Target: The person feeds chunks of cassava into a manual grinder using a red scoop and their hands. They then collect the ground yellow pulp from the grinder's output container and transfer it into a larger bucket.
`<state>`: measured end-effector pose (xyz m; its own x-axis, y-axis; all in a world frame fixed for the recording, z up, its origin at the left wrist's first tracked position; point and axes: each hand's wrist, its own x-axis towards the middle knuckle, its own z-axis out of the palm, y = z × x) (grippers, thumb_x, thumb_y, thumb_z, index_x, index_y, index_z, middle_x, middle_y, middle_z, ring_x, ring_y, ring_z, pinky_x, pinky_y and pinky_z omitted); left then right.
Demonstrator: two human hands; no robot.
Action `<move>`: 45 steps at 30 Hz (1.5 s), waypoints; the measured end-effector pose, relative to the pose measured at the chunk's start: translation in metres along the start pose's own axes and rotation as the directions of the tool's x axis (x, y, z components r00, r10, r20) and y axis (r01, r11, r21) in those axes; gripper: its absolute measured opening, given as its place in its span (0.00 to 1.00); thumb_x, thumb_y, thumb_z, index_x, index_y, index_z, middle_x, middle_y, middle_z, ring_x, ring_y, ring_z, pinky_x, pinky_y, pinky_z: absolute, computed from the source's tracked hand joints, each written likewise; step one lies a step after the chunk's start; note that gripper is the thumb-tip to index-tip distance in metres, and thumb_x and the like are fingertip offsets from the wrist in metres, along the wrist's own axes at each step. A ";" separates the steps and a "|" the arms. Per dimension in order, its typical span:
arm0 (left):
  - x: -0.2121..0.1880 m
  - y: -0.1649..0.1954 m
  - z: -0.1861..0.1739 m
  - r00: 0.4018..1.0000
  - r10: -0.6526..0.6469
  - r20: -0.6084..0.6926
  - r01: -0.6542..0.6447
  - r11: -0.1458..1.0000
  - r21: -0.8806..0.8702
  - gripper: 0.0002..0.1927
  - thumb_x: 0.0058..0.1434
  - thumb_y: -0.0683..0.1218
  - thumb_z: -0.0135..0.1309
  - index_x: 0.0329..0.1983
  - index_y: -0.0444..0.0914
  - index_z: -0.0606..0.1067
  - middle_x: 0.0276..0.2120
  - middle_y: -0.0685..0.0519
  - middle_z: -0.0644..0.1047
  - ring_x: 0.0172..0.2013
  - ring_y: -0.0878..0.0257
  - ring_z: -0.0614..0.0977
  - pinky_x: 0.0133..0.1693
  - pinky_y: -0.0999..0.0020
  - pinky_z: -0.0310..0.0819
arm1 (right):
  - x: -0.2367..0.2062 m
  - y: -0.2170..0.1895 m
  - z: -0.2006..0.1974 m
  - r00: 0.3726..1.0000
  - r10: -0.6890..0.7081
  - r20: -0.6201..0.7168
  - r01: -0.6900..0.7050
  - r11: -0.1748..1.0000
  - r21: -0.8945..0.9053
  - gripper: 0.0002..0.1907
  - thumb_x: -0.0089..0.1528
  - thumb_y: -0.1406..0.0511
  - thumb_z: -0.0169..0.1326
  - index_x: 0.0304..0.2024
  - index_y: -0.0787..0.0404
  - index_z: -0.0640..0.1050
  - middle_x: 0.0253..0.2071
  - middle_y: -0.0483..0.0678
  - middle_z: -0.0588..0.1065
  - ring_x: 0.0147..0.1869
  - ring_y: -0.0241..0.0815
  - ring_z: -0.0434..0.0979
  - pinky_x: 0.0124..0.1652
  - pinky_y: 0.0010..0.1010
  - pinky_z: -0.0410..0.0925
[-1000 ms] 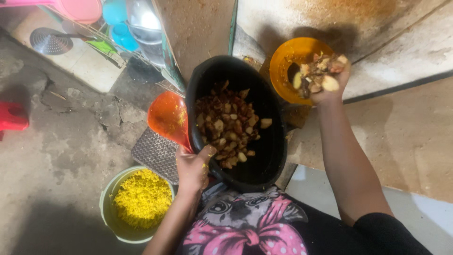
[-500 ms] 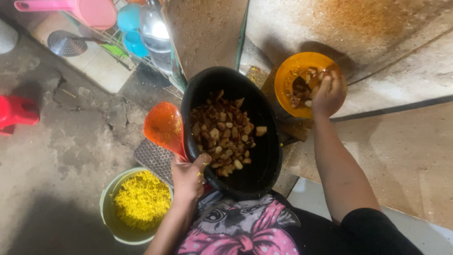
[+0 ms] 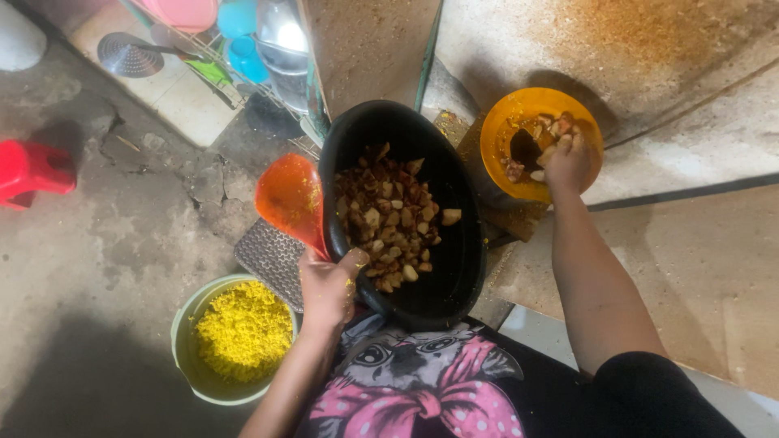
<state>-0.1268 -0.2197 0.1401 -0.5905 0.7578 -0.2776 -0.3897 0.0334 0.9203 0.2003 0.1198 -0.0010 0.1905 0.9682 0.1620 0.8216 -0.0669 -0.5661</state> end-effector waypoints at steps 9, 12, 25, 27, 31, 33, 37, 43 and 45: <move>0.001 0.005 0.003 0.998 0.050 0.044 -0.050 0.999 -0.002 0.18 0.53 0.29 0.56 0.48 0.31 0.76 0.39 0.52 0.82 0.37 0.66 0.81 0.42 0.70 0.77 | 0.005 -0.007 0.008 0.998 0.053 0.018 -0.056 0.988 0.143 0.26 0.73 0.54 0.39 0.65 0.63 0.71 0.59 0.62 0.74 0.63 0.60 0.73 0.62 0.47 0.64; 0.001 0.003 0.001 0.999 0.030 0.040 -0.029 0.999 -0.025 0.18 0.53 0.29 0.56 0.48 0.30 0.76 0.38 0.52 0.82 0.37 0.65 0.81 0.41 0.70 0.78 | 0.003 -0.010 0.007 0.985 0.157 0.074 -0.170 0.958 0.232 0.29 0.73 0.49 0.35 0.67 0.60 0.66 0.59 0.58 0.72 0.58 0.52 0.75 0.56 0.42 0.66; -0.003 0.016 0.000 1.000 -0.004 0.018 0.004 1.000 -0.018 0.19 0.52 0.29 0.55 0.48 0.31 0.76 0.38 0.51 0.82 0.36 0.65 0.82 0.42 0.70 0.79 | 0.008 -0.058 -0.024 0.919 0.110 0.379 -0.052 0.986 -0.158 0.43 0.63 0.37 0.47 0.75 0.44 0.59 0.75 0.55 0.55 0.52 0.49 0.80 0.46 0.36 0.75; -0.003 0.015 -0.001 1.000 0.007 0.015 -0.007 1.000 -0.010 0.19 0.51 0.29 0.56 0.48 0.31 0.76 0.38 0.52 0.82 0.36 0.66 0.81 0.41 0.71 0.78 | 0.018 -0.048 -0.011 0.942 -0.058 0.331 0.157 0.946 -0.283 0.41 0.62 0.37 0.54 0.72 0.43 0.64 0.70 0.63 0.60 0.59 0.62 0.72 0.52 0.50 0.67; -0.002 0.012 -0.007 1.000 0.026 -0.003 -0.026 0.999 0.046 0.18 0.51 0.29 0.56 0.47 0.32 0.76 0.36 0.54 0.80 0.33 0.68 0.78 0.37 0.72 0.74 | 0.025 -0.026 0.005 0.947 -0.139 0.289 0.217 0.942 -0.255 0.28 0.64 0.46 0.57 0.66 0.43 0.74 0.61 0.59 0.73 0.66 0.61 0.70 0.63 0.49 0.62; -0.002 0.012 -0.009 1.000 0.027 -0.005 -0.026 0.998 0.064 0.17 0.51 0.29 0.57 0.45 0.31 0.76 0.34 0.54 0.80 0.32 0.68 0.78 0.36 0.72 0.73 | 0.021 -0.021 0.001 0.944 -0.161 0.289 0.232 0.944 -0.233 0.24 0.67 0.52 0.55 0.63 0.48 0.75 0.59 0.57 0.76 0.62 0.57 0.74 0.62 0.48 0.63; -0.002 0.014 -0.010 1.000 0.007 -0.019 -0.006 0.996 0.086 0.17 0.52 0.30 0.57 0.45 0.31 0.76 0.34 0.54 0.80 0.32 0.68 0.78 0.37 0.73 0.73 | 0.009 -0.025 -0.023 0.903 0.048 0.428 0.003 0.993 -0.118 0.17 0.73 0.56 0.43 0.57 0.47 0.79 0.52 0.47 0.82 0.52 0.46 0.84 0.56 0.40 0.71; 0.000 0.021 -0.002 1.000 -0.016 0.018 0.016 1.000 -0.010 0.17 0.52 0.30 0.56 0.46 0.31 0.76 0.36 0.52 0.82 0.35 0.65 0.82 0.40 0.71 0.79 | -0.002 -0.022 -0.052 0.862 -0.212 0.460 0.165 0.976 0.141 0.17 0.69 0.62 0.41 0.54 0.56 0.78 0.49 0.49 0.81 0.45 0.48 0.84 0.51 0.40 0.73; 0.001 0.021 0.002 1.000 -0.024 0.008 0.024 0.999 0.031 0.16 0.53 0.30 0.56 0.46 0.30 0.76 0.36 0.50 0.81 0.33 0.64 0.81 0.38 0.70 0.78 | -0.006 -0.014 -0.056 0.838 -0.438 0.324 0.449 0.892 0.044 0.14 0.70 0.60 0.48 0.50 0.60 0.80 0.53 0.52 0.79 0.51 0.53 0.80 0.53 0.44 0.71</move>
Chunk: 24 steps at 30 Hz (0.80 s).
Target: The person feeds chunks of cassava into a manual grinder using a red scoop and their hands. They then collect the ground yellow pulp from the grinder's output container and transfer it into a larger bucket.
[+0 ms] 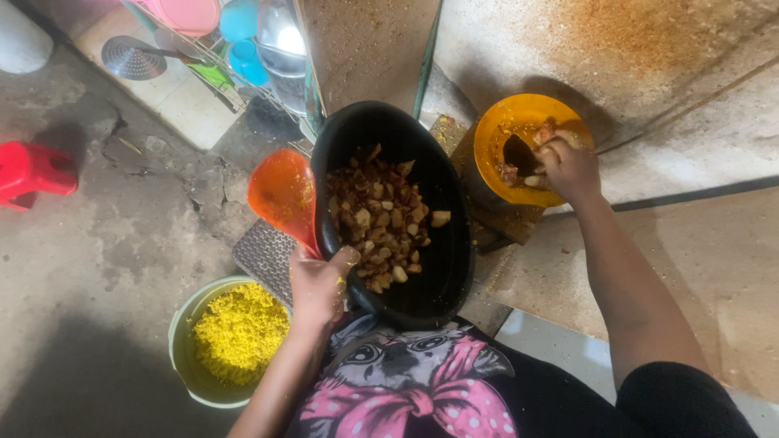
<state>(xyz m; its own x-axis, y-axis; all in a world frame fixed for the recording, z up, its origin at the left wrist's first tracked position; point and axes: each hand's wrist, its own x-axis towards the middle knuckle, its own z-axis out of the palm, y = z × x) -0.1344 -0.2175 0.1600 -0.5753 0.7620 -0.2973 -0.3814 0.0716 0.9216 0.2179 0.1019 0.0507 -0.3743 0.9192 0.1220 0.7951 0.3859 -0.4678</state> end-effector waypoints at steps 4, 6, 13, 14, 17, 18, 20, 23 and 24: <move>0.001 -0.002 0.003 0.999 0.036 0.028 -0.035 0.999 -0.015 0.19 0.52 0.29 0.57 0.48 0.31 0.75 0.36 0.51 0.81 0.32 0.66 0.80 0.36 0.71 0.76 | -0.008 0.011 0.005 0.969 -0.231 -0.090 0.216 0.965 -0.148 0.16 0.68 0.58 0.55 0.51 0.63 0.81 0.56 0.61 0.76 0.53 0.60 0.76 0.51 0.48 0.68; 0.001 -0.005 0.003 0.999 0.035 0.016 -0.036 0.997 0.061 0.18 0.53 0.29 0.58 0.48 0.31 0.75 0.36 0.51 0.80 0.32 0.66 0.79 0.36 0.71 0.75 | -0.008 0.015 0.011 0.987 -0.155 -0.052 0.147 0.980 -0.131 0.16 0.67 0.59 0.56 0.49 0.63 0.80 0.53 0.58 0.77 0.53 0.59 0.77 0.52 0.48 0.69; 0.005 -0.015 -0.005 0.999 -0.013 0.049 0.014 1.000 -0.024 0.17 0.50 0.30 0.57 0.44 0.34 0.76 0.33 0.55 0.79 0.30 0.69 0.79 0.34 0.74 0.74 | -0.011 0.015 0.032 0.990 -0.053 -0.131 0.035 0.990 -0.140 0.14 0.66 0.59 0.59 0.45 0.64 0.81 0.52 0.55 0.78 0.55 0.58 0.77 0.55 0.47 0.69; 0.006 -0.016 -0.006 0.999 -0.005 0.048 0.006 1.000 -0.006 0.16 0.51 0.30 0.58 0.43 0.33 0.75 0.32 0.55 0.78 0.29 0.68 0.77 0.32 0.73 0.72 | -0.013 0.014 0.034 0.989 -0.056 -0.140 0.039 0.992 -0.124 0.13 0.66 0.60 0.58 0.44 0.64 0.81 0.54 0.55 0.78 0.54 0.58 0.77 0.55 0.48 0.68; 0.009 -0.019 -0.007 0.999 -0.007 0.033 0.007 1.000 0.019 0.16 0.51 0.29 0.59 0.43 0.31 0.75 0.32 0.55 0.77 0.29 0.68 0.76 0.32 0.73 0.70 | -0.017 0.007 0.035 0.987 -0.056 -0.152 0.040 0.993 -0.108 0.12 0.64 0.61 0.58 0.44 0.63 0.82 0.56 0.55 0.77 0.54 0.59 0.76 0.56 0.49 0.66; 0.009 -0.019 -0.007 1.000 -0.013 0.024 0.013 1.000 0.021 0.16 0.51 0.29 0.59 0.43 0.30 0.75 0.32 0.54 0.77 0.29 0.67 0.76 0.32 0.73 0.69 | -0.019 0.005 0.034 0.988 -0.050 -0.145 0.032 0.992 -0.124 0.12 0.64 0.61 0.57 0.44 0.62 0.83 0.56 0.54 0.77 0.54 0.59 0.76 0.56 0.49 0.65; 0.009 -0.019 -0.006 0.999 0.011 0.041 -0.011 1.000 0.005 0.17 0.50 0.29 0.58 0.44 0.32 0.75 0.33 0.55 0.78 0.31 0.68 0.77 0.34 0.74 0.71 | -0.021 0.000 0.031 0.992 -0.020 -0.127 0.005 0.993 -0.116 0.13 0.65 0.61 0.56 0.47 0.61 0.83 0.57 0.53 0.77 0.56 0.59 0.75 0.58 0.48 0.65; 0.008 -0.018 -0.004 0.999 0.007 0.040 -0.006 1.000 -0.017 0.18 0.50 0.29 0.57 0.44 0.32 0.76 0.34 0.55 0.79 0.31 0.68 0.78 0.35 0.74 0.72 | -0.024 -0.005 0.028 0.994 0.042 -0.096 -0.047 0.997 -0.057 0.14 0.67 0.61 0.55 0.50 0.60 0.82 0.60 0.53 0.75 0.58 0.58 0.75 0.58 0.47 0.66; 0.008 -0.017 -0.003 0.999 -0.001 0.036 0.002 1.000 -0.025 0.18 0.50 0.29 0.57 0.44 0.33 0.76 0.34 0.55 0.80 0.31 0.68 0.78 0.35 0.74 0.73 | -0.025 -0.006 0.028 0.994 0.057 -0.089 -0.062 0.997 -0.052 0.14 0.67 0.60 0.55 0.50 0.60 0.82 0.60 0.53 0.75 0.58 0.58 0.75 0.58 0.47 0.66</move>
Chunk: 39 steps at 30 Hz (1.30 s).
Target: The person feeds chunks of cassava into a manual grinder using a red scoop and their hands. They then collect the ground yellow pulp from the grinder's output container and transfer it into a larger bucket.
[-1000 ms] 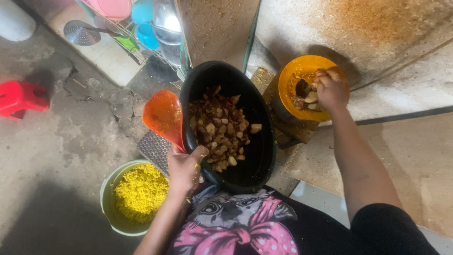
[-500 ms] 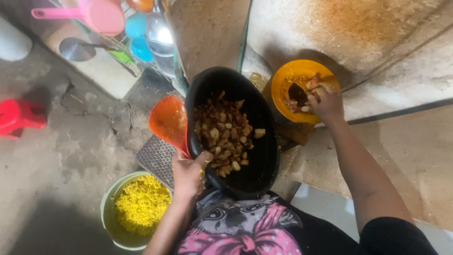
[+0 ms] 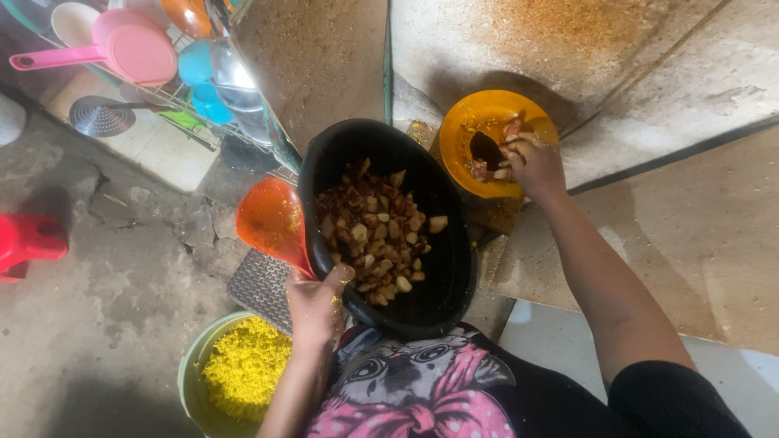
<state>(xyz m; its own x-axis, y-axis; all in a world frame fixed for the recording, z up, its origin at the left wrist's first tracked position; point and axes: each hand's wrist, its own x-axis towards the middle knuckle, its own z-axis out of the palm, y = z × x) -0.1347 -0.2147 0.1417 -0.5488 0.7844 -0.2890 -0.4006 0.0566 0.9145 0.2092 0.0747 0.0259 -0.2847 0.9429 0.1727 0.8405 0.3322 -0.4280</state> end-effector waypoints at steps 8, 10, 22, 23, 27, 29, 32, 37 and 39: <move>0.000 0.001 0.000 1.000 0.005 0.001 -0.005 1.000 0.015 0.19 0.49 0.29 0.57 0.45 0.32 0.75 0.34 0.54 0.79 0.31 0.68 0.78 0.35 0.74 0.73 | 0.002 0.009 0.011 0.999 -0.026 -0.048 0.024 0.999 -0.034 0.14 0.65 0.61 0.56 0.49 0.61 0.82 0.59 0.54 0.76 0.59 0.59 0.73 0.58 0.49 0.64; 0.001 -0.001 -0.001 1.000 0.002 -0.002 -0.002 1.000 0.017 0.17 0.50 0.29 0.57 0.44 0.32 0.75 0.33 0.54 0.79 0.31 0.68 0.78 0.34 0.74 0.73 | 0.001 0.007 0.012 0.997 -0.039 -0.062 0.036 0.999 -0.040 0.14 0.65 0.62 0.55 0.50 0.63 0.81 0.60 0.53 0.76 0.59 0.60 0.73 0.59 0.49 0.64; 0.001 -0.003 0.002 1.000 -0.004 0.025 0.004 1.000 0.009 0.15 0.50 0.30 0.57 0.41 0.33 0.76 0.32 0.54 0.80 0.31 0.68 0.79 0.36 0.73 0.76 | -0.017 -0.058 -0.006 0.988 0.101 0.114 -0.094 0.993 -0.068 0.34 0.58 0.54 0.66 0.62 0.63 0.73 0.38 0.47 0.83 0.59 0.48 0.74 0.60 0.43 0.64; 0.001 -0.002 0.004 1.000 -0.012 0.016 0.012 0.999 0.031 0.14 0.51 0.30 0.57 0.41 0.32 0.76 0.32 0.53 0.79 0.30 0.67 0.79 0.35 0.73 0.75 | -0.020 -0.059 -0.005 0.984 0.132 0.120 -0.130 0.991 -0.023 0.33 0.58 0.56 0.65 0.62 0.61 0.73 0.41 0.49 0.81 0.56 0.47 0.75 0.58 0.42 0.66; 0.000 0.000 0.008 1.000 0.009 0.006 -0.009 0.999 0.032 0.16 0.51 0.29 0.58 0.42 0.32 0.75 0.33 0.54 0.80 0.30 0.67 0.79 0.34 0.73 0.75 | -0.024 -0.058 0.009 0.976 0.178 0.127 -0.186 0.981 0.059 0.30 0.59 0.63 0.64 0.64 0.54 0.75 0.45 0.50 0.78 0.50 0.47 0.78 0.55 0.38 0.70; -0.001 -0.001 0.008 1.000 -0.018 0.005 0.018 1.000 0.014 0.16 0.50 0.30 0.57 0.43 0.33 0.75 0.33 0.54 0.80 0.30 0.68 0.80 0.33 0.74 0.76 | -0.023 -0.054 0.018 0.984 0.146 0.099 -0.150 0.988 0.034 0.29 0.59 0.65 0.64 0.64 0.54 0.76 0.46 0.51 0.78 0.51 0.48 0.78 0.55 0.38 0.70; -0.002 0.000 0.006 0.997 -0.076 -0.026 0.077 0.995 0.068 0.16 0.53 0.30 0.58 0.45 0.31 0.74 0.31 0.52 0.78 0.24 0.64 0.73 0.26 0.70 0.67 | -0.021 -0.047 0.022 0.999 0.042 -0.007 -0.043 0.997 -0.057 0.30 0.56 0.66 0.67 0.62 0.56 0.77 0.51 0.59 0.75 0.54 0.54 0.74 0.55 0.44 0.69; -0.005 0.003 0.004 0.997 -0.057 -0.059 0.061 0.995 0.078 0.17 0.54 0.30 0.59 0.48 0.29 0.74 0.34 0.49 0.78 0.27 0.62 0.75 0.29 0.68 0.68 | -0.028 -0.022 -0.012 0.908 0.415 0.058 -0.419 0.892 0.169 0.25 0.64 0.65 0.58 0.64 0.54 0.75 0.63 0.53 0.72 0.54 0.48 0.77 0.53 0.36 0.71; -0.007 0.006 0.005 0.999 0.048 0.007 -0.048 0.999 0.011 0.18 0.53 0.29 0.58 0.49 0.28 0.75 0.38 0.50 0.81 0.35 0.65 0.81 0.39 0.72 0.78 | -0.033 -0.011 -0.033 0.898 0.440 -0.011 -0.432 0.886 0.166 0.20 0.67 0.64 0.57 0.62 0.54 0.78 0.61 0.55 0.74 0.58 0.45 0.77 0.55 0.36 0.70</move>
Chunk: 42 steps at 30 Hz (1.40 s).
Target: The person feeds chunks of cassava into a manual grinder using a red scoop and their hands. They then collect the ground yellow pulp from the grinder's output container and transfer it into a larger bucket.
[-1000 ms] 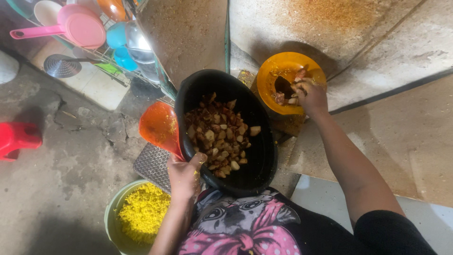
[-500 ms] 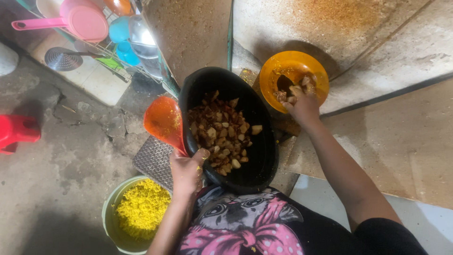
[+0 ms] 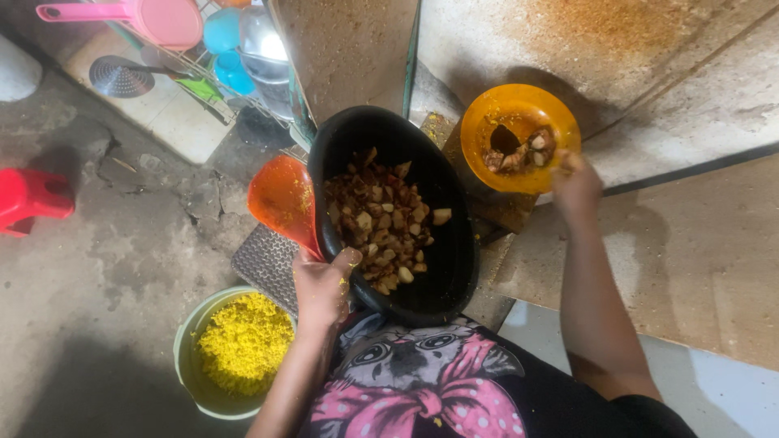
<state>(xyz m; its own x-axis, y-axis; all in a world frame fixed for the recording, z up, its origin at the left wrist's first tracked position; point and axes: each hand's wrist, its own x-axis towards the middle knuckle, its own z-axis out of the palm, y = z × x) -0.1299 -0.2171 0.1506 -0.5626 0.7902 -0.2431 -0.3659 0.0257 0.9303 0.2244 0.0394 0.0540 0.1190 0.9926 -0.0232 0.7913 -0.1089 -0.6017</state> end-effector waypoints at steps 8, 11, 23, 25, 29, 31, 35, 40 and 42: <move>-0.001 0.009 0.010 0.999 -0.036 0.023 0.037 0.998 -0.057 0.19 0.52 0.28 0.55 0.49 0.28 0.75 0.40 0.48 0.82 0.37 0.61 0.83 0.45 0.63 0.83 | 0.040 -0.010 0.003 0.987 0.103 0.119 -0.106 0.994 0.011 0.21 0.71 0.53 0.51 0.61 0.54 0.78 0.63 0.55 0.74 0.64 0.50 0.74 0.62 0.42 0.66; -0.002 0.008 0.011 0.998 -0.037 0.047 0.040 0.998 -0.054 0.20 0.52 0.28 0.55 0.50 0.29 0.75 0.40 0.48 0.82 0.38 0.61 0.83 0.45 0.65 0.82 | 0.060 -0.022 0.016 0.975 -0.195 0.107 0.197 0.980 -0.014 0.32 0.70 0.45 0.48 0.69 0.56 0.72 0.66 0.58 0.71 0.70 0.54 0.70 0.67 0.49 0.63; 0.002 -0.006 0.005 1.000 -0.006 0.016 0.006 1.000 0.013 0.18 0.53 0.30 0.57 0.49 0.28 0.76 0.39 0.48 0.82 0.37 0.63 0.81 0.42 0.69 0.78 | 0.042 -0.061 0.046 0.958 0.027 0.287 0.030 0.981 -0.194 0.52 0.49 0.47 0.72 0.68 0.62 0.67 0.66 0.55 0.71 0.70 0.52 0.69 0.67 0.42 0.62; 0.002 -0.005 0.006 1.000 -0.004 0.016 0.004 1.000 0.002 0.19 0.53 0.30 0.57 0.49 0.29 0.75 0.40 0.49 0.82 0.38 0.63 0.81 0.43 0.69 0.78 | 0.042 -0.055 0.053 0.963 -0.053 0.266 0.087 0.989 -0.120 0.43 0.52 0.55 0.71 0.67 0.59 0.70 0.61 0.54 0.75 0.64 0.49 0.75 0.64 0.39 0.66; 0.001 -0.001 0.010 0.999 0.030 0.041 -0.029 0.999 -0.036 0.22 0.52 0.29 0.56 0.52 0.30 0.74 0.42 0.50 0.82 0.40 0.64 0.82 0.45 0.70 0.78 | 0.049 -0.043 0.066 0.926 -0.371 0.067 0.374 0.927 -0.025 0.22 0.62 0.65 0.66 0.59 0.54 0.79 0.55 0.54 0.77 0.58 0.50 0.76 0.58 0.40 0.69; 0.000 0.002 0.012 0.999 0.015 0.045 -0.014 1.000 -0.024 0.21 0.53 0.29 0.56 0.52 0.30 0.74 0.42 0.49 0.82 0.40 0.63 0.82 0.45 0.69 0.78 | 0.054 -0.035 0.065 0.930 -0.364 -0.056 0.366 0.930 0.040 0.15 0.66 0.66 0.60 0.55 0.51 0.81 0.60 0.52 0.75 0.59 0.48 0.77 0.57 0.36 0.71; -0.001 0.006 0.014 0.999 -0.015 0.042 0.017 0.999 -0.028 0.21 0.53 0.29 0.55 0.52 0.30 0.74 0.42 0.49 0.82 0.40 0.62 0.83 0.45 0.68 0.78 | 0.070 -0.015 0.051 0.903 -0.326 -0.280 0.325 0.944 -0.052 0.10 0.70 0.68 0.55 0.53 0.51 0.82 0.53 0.49 0.80 0.58 0.48 0.78 0.58 0.37 0.69; 0.001 0.004 0.015 0.997 0.050 0.060 -0.048 0.998 -0.038 0.22 0.52 0.29 0.55 0.52 0.31 0.74 0.43 0.51 0.82 0.42 0.64 0.83 0.47 0.71 0.78 | 0.088 -0.002 0.051 0.987 -0.157 0.020 0.154 0.925 -0.348 0.10 0.70 0.63 0.54 0.51 0.60 0.79 0.48 0.56 0.77 0.52 0.56 0.75 0.53 0.46 0.65; 0.002 0.003 0.015 0.997 0.051 0.050 -0.050 0.998 -0.028 0.20 0.53 0.29 0.55 0.51 0.31 0.75 0.42 0.50 0.82 0.40 0.64 0.83 0.45 0.71 0.78 | 0.085 -0.006 0.055 0.997 -0.066 0.032 0.068 0.996 -0.056 0.11 0.71 0.62 0.52 0.52 0.58 0.78 0.47 0.55 0.77 0.49 0.51 0.75 0.49 0.44 0.67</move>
<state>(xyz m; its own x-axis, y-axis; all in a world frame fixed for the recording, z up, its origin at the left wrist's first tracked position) -0.1206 -0.2061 0.1571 -0.5428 0.8201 -0.1813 -0.3582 -0.0307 0.9331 0.1967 0.1277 0.0120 0.0470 0.9989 -0.0092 0.8300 -0.0442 -0.5560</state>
